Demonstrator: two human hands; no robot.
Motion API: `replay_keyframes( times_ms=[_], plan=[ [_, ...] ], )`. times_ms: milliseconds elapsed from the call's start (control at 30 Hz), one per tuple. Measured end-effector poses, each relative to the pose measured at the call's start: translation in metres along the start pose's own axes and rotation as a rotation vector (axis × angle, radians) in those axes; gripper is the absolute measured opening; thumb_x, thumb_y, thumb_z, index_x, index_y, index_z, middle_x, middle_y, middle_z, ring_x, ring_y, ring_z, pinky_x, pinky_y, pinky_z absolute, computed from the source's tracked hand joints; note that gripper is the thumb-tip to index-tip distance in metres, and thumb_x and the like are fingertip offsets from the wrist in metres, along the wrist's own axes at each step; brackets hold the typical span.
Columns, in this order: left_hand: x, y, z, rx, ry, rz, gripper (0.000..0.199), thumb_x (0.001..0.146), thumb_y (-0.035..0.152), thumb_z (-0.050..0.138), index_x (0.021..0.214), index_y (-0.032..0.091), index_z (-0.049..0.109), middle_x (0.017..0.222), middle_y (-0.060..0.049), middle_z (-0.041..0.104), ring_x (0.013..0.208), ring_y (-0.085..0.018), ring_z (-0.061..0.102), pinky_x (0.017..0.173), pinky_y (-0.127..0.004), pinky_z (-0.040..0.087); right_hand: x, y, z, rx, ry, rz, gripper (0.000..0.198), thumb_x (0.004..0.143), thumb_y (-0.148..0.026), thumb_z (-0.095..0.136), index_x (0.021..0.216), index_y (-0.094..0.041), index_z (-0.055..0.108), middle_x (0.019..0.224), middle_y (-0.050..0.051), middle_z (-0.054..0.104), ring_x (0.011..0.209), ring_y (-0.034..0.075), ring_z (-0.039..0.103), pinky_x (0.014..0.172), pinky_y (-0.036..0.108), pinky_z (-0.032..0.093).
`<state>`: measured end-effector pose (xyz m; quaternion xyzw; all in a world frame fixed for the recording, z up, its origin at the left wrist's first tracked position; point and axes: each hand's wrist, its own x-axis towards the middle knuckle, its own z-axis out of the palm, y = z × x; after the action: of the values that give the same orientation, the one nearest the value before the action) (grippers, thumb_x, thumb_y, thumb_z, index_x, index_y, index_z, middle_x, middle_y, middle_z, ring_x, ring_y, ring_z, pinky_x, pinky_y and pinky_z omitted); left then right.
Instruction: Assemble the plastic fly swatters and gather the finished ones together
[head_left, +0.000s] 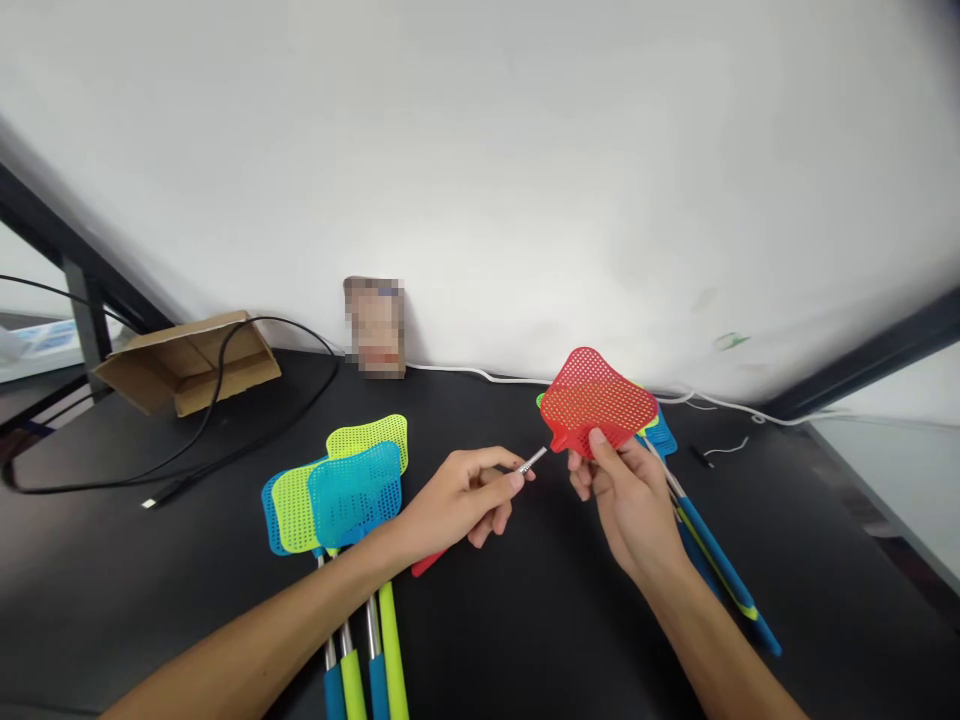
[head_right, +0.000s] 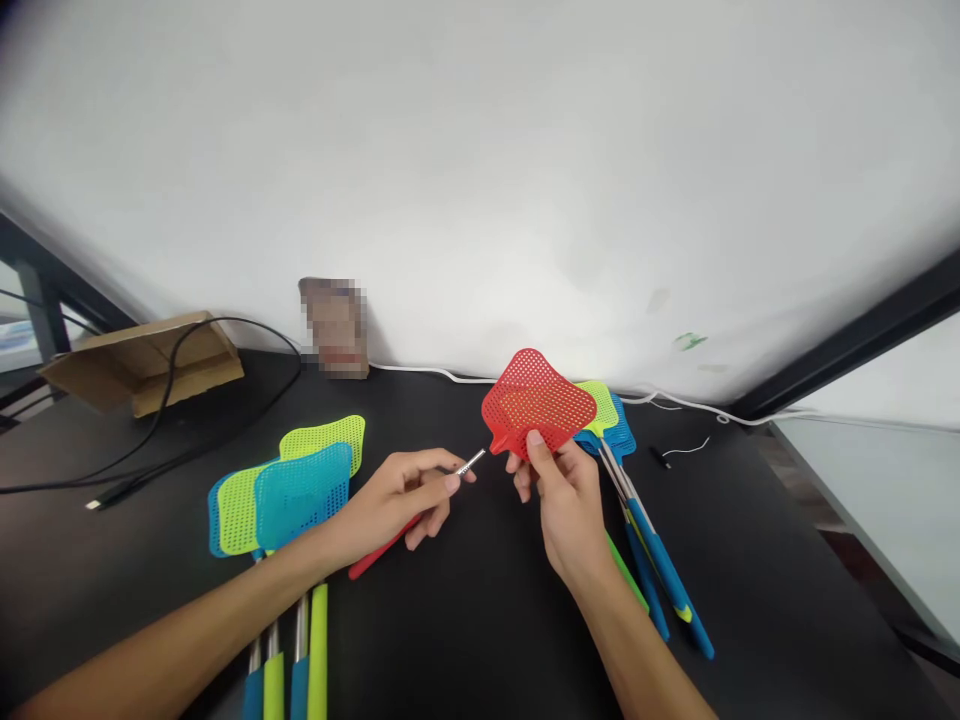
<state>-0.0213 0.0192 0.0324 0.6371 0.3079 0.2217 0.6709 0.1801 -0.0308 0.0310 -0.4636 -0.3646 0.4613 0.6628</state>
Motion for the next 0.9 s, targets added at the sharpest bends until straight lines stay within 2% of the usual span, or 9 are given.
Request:
replay_keyframes(
  times_ms=[500, 700, 900],
  plan=[
    [-0.001, -0.002, -0.003, 0.011, -0.021, 0.031, 0.035, 0.1, 0.045, 0.058, 0.111, 0.014, 0.069, 0.06, 0.002, 0.062, 0.039, -0.006, 0.048, 0.044, -0.016, 0.036, -0.004, 0.003, -0.002, -0.04, -0.076, -0.027, 0.028, 0.097, -0.042, 0.066, 0.081, -0.019, 0.068, 0.076, 0.003, 0.063, 0.062, 0.013, 0.05, 0.054, 0.028, 0.04],
    [-0.002, 0.0, -0.006, -0.085, -0.103, -0.024, 0.042, 0.103, 0.047, 0.052, 0.113, 0.012, 0.073, 0.061, 0.001, 0.062, 0.039, -0.005, 0.047, 0.044, -0.017, 0.035, -0.003, 0.0, -0.005, -0.009, -0.14, 0.016, 0.029, 0.097, -0.042, 0.066, 0.08, -0.019, 0.067, 0.075, 0.004, 0.063, 0.062, 0.013, 0.051, 0.055, 0.029, 0.04],
    [-0.005, 0.003, -0.006, -0.189, -0.177, -0.021, 0.044, 0.105, 0.045, 0.048, 0.109, 0.01, 0.074, 0.059, 0.001, 0.059, 0.038, -0.004, 0.041, 0.044, -0.018, 0.032, -0.002, 0.0, -0.011, 0.031, -0.238, 0.02, 0.028, 0.101, -0.036, 0.061, 0.081, -0.019, 0.067, 0.075, 0.003, 0.062, 0.063, 0.014, 0.05, 0.057, 0.03, 0.04]
  ],
)
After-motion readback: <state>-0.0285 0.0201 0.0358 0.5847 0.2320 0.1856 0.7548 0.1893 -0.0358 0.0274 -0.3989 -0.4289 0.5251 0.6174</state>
